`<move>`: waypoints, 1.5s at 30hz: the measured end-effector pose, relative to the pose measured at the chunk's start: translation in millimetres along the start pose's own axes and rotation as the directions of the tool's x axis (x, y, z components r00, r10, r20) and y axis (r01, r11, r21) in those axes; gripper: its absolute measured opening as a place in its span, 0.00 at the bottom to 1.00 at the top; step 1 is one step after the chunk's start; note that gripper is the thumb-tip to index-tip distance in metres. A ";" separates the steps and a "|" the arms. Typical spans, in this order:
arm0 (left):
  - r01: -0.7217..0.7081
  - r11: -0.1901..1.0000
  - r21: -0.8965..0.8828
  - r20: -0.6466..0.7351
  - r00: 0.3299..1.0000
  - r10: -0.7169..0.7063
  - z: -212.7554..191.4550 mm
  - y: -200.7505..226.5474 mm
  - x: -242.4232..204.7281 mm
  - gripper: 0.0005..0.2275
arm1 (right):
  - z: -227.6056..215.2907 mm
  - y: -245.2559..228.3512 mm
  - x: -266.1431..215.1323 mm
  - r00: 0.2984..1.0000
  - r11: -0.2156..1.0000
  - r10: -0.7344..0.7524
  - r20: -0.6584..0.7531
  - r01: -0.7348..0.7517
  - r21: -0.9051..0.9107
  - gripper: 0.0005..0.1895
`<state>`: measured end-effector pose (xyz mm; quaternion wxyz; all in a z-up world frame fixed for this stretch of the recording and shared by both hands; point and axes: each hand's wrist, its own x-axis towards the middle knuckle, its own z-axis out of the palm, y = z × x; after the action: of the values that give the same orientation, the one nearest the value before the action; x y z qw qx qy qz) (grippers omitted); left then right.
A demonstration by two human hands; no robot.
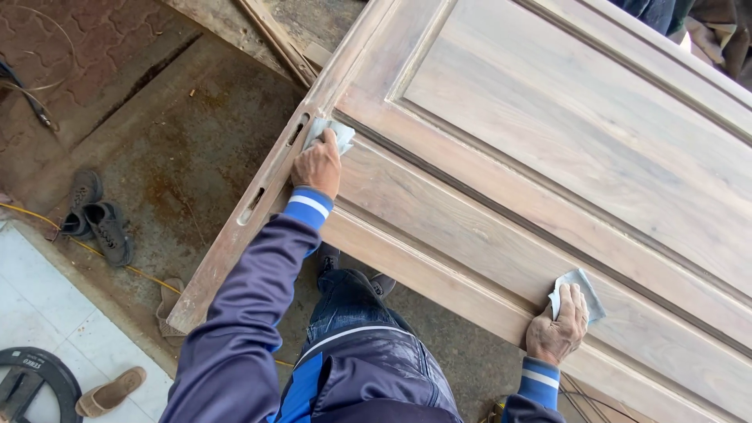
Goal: Sanding the surface of a large wooden door using sheets of sandpaper.
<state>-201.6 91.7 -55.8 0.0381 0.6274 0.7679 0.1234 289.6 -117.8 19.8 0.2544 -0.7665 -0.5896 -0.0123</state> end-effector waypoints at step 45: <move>0.026 0.993 -0.114 -0.078 0.996 -0.035 1.9 14.9 1.2 0.13 | 1.9 -3.7 1.8 1.000 1.000 -0.019 0.000 0.019 -0.018 0.24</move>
<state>-187.2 95.9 -54.0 0.0445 0.6070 0.7701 0.1910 286.2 -114.7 20.2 0.2476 -0.7631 -0.5966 -0.0201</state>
